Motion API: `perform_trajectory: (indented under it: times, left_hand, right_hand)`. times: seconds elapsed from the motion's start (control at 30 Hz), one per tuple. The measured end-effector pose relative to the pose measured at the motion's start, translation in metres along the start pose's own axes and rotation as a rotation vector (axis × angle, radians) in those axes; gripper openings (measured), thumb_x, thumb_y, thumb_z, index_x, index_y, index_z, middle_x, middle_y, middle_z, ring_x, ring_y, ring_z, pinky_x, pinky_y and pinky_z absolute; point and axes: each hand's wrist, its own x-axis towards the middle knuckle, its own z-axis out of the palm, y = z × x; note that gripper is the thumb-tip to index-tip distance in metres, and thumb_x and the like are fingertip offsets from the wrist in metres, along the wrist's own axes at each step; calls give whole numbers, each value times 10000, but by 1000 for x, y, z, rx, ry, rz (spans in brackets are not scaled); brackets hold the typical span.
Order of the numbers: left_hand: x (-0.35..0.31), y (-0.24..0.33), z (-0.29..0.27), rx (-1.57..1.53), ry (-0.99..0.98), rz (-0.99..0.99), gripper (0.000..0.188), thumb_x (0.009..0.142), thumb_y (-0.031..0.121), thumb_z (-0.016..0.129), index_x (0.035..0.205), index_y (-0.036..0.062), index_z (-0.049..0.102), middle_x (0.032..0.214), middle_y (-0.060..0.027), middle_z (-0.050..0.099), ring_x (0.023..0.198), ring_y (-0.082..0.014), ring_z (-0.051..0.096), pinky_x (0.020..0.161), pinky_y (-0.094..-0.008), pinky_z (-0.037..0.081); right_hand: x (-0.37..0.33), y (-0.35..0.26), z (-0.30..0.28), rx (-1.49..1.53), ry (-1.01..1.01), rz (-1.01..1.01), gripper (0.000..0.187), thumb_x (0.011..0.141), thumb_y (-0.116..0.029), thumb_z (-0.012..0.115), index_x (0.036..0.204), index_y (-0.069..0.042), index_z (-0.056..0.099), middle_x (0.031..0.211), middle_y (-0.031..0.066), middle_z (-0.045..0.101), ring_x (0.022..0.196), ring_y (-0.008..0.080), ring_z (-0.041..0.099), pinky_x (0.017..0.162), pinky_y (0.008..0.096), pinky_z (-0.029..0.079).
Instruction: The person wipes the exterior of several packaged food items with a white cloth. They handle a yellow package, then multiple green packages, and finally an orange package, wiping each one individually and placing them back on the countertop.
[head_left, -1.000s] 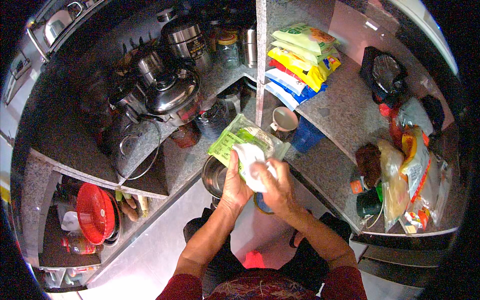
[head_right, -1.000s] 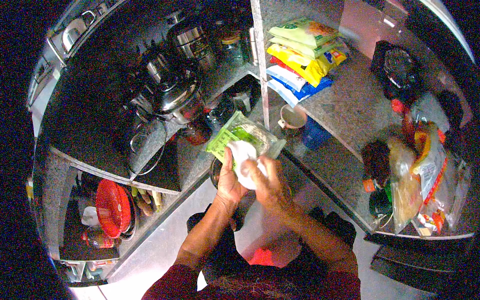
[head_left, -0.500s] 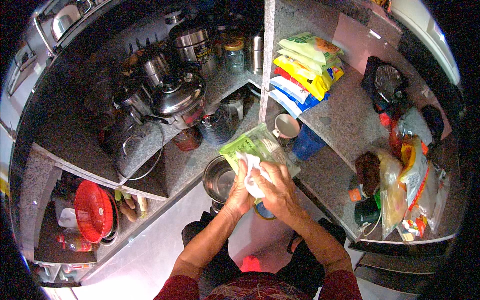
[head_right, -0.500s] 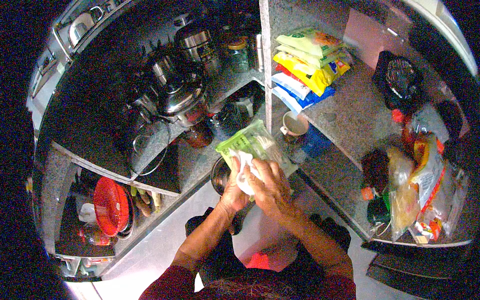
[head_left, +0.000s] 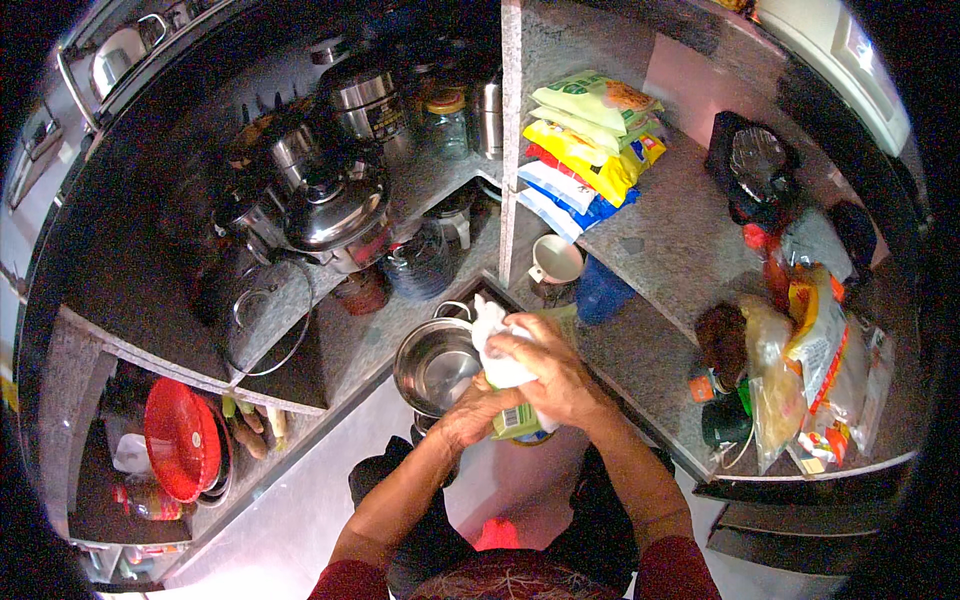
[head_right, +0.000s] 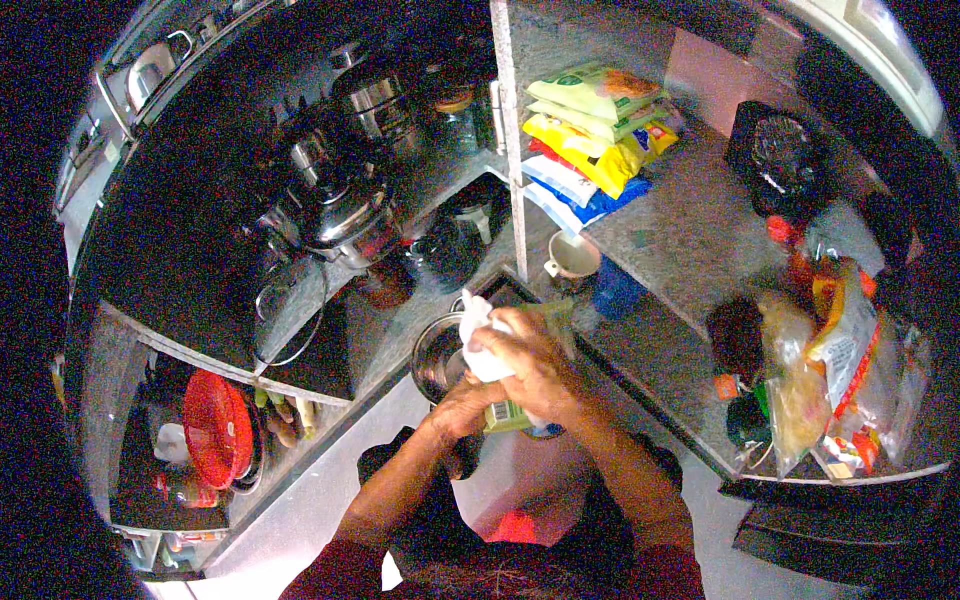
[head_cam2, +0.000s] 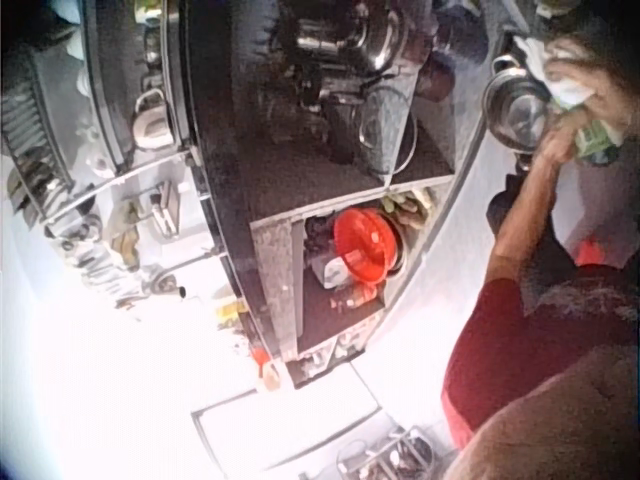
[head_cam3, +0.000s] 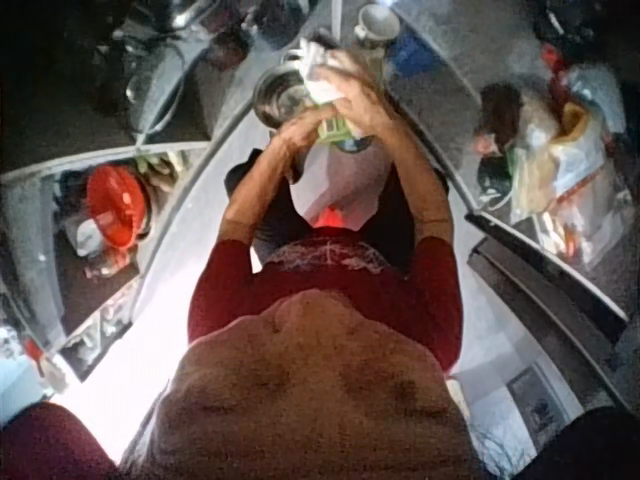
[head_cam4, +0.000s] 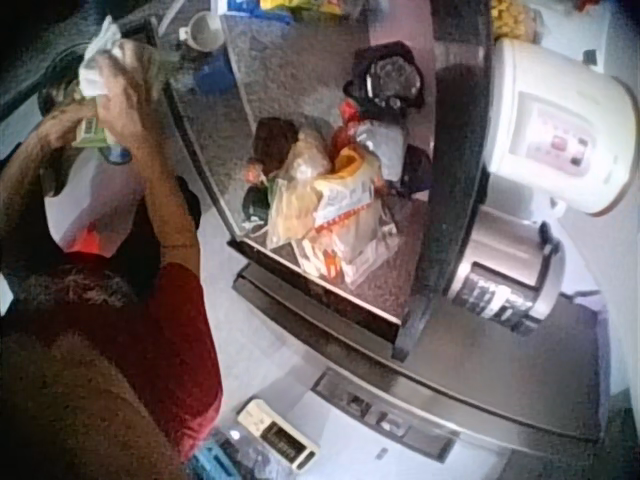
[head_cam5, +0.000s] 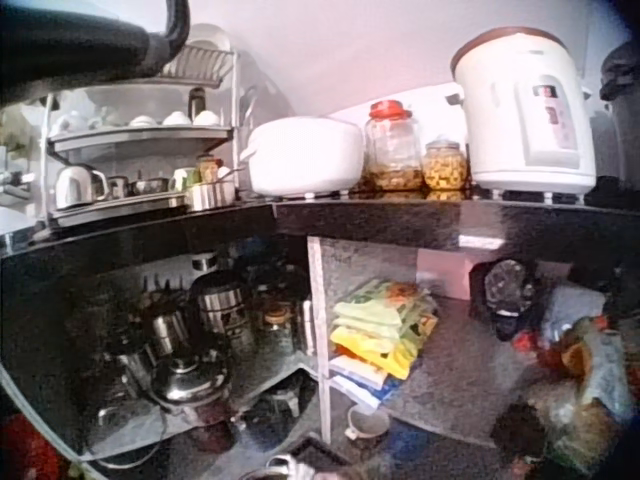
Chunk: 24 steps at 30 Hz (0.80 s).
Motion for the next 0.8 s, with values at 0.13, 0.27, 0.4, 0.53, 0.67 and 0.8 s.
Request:
perform_trajectory:
  times: [0.13, 0.27, 0.4, 0.53, 0.67, 0.8]
  left_hand:
    - [4, -2, -3, 78, 47, 21, 484, 725, 170, 709, 1148, 64, 501, 1092, -35, 566, 978, -171, 548, 836, -325, 456]
    - [-2, 12, 15, -48, 19, -17, 532, 729, 145, 705, 1201, 83, 468, 1147, -32, 544, 1025, -197, 533, 879, -357, 442]
    - [2, 10, 16, -100, 47, 55, 474, 756, 148, 683, 1186, 98, 489, 1105, -34, 571, 987, -197, 562, 855, -376, 469]
    - [3, 16, 16, -304, 111, 123, 390, 790, 152, 663, 1143, 96, 508, 1080, -28, 576, 966, -179, 567, 844, -376, 475]
    - [11, 23, 8, -463, 184, 262, 355, 837, 190, 607, 1166, 111, 500, 1109, -37, 565, 995, -196, 554, 872, -367, 459]
    - [11, 27, -1, -473, 193, 299, 412, 843, 303, 589, 1186, 97, 490, 1134, -71, 567, 1008, -219, 560, 875, -378, 456]
  right_hand:
    - [-4, -1, 13, -222, 114, -27, 392, 627, -18, 660, 997, -125, 582, 1073, 146, 483, 997, 333, 484, 844, 399, 412]
    - [-5, 8, 9, -343, 259, 30, 398, 626, -21, 659, 998, -129, 571, 1051, 155, 478, 958, 348, 487, 817, 409, 422]
    - [-7, 28, -1, -480, 338, 116, 380, 670, -32, 632, 1036, -95, 553, 1047, 177, 473, 935, 369, 490, 793, 431, 431]
    - [-15, 31, -1, -494, 346, 124, 413, 684, -25, 624, 1085, -45, 524, 1050, 185, 469, 938, 368, 484, 797, 431, 424]
    - [-22, 23, 1, -442, 110, 9, 476, 677, 1, 621, 1135, -28, 497, 1045, 185, 474, 926, 363, 483, 765, 417, 430]
    - [-30, 8, 6, -476, 30, -141, 421, 717, 8, 580, 1131, -28, 512, 1053, 177, 483, 896, 349, 497, 746, 411, 437]
